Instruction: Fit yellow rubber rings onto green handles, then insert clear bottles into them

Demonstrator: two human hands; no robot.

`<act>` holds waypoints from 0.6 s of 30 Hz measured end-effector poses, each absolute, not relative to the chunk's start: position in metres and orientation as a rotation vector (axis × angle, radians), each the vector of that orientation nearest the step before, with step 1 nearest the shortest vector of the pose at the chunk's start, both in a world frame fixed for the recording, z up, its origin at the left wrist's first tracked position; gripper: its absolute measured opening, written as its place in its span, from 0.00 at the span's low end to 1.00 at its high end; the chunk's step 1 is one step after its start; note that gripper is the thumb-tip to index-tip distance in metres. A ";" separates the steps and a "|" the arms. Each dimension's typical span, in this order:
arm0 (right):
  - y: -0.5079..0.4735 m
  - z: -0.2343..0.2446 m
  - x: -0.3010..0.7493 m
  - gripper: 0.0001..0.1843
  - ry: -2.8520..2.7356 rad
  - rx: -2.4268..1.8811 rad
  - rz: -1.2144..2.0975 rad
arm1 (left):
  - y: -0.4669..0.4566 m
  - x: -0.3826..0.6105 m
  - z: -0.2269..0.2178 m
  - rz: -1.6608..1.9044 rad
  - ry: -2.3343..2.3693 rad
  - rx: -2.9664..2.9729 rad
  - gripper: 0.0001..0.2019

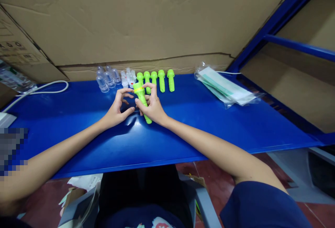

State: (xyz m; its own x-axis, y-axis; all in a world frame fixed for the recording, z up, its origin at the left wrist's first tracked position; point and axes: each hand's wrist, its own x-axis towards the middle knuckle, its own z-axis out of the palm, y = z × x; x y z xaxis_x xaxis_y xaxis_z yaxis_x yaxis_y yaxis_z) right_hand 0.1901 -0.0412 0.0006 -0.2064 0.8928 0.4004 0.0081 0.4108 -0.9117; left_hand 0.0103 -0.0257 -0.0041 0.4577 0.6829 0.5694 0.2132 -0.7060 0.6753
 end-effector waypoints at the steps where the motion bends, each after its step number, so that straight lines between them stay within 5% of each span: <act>1: -0.041 0.000 0.190 0.28 -1.565 -0.820 0.999 | -0.026 0.010 -0.003 1.186 0.748 2.195 0.28; 18: -0.039 0.001 0.192 0.29 -1.512 -0.773 1.040 | -0.028 0.007 0.002 1.089 0.780 2.258 0.28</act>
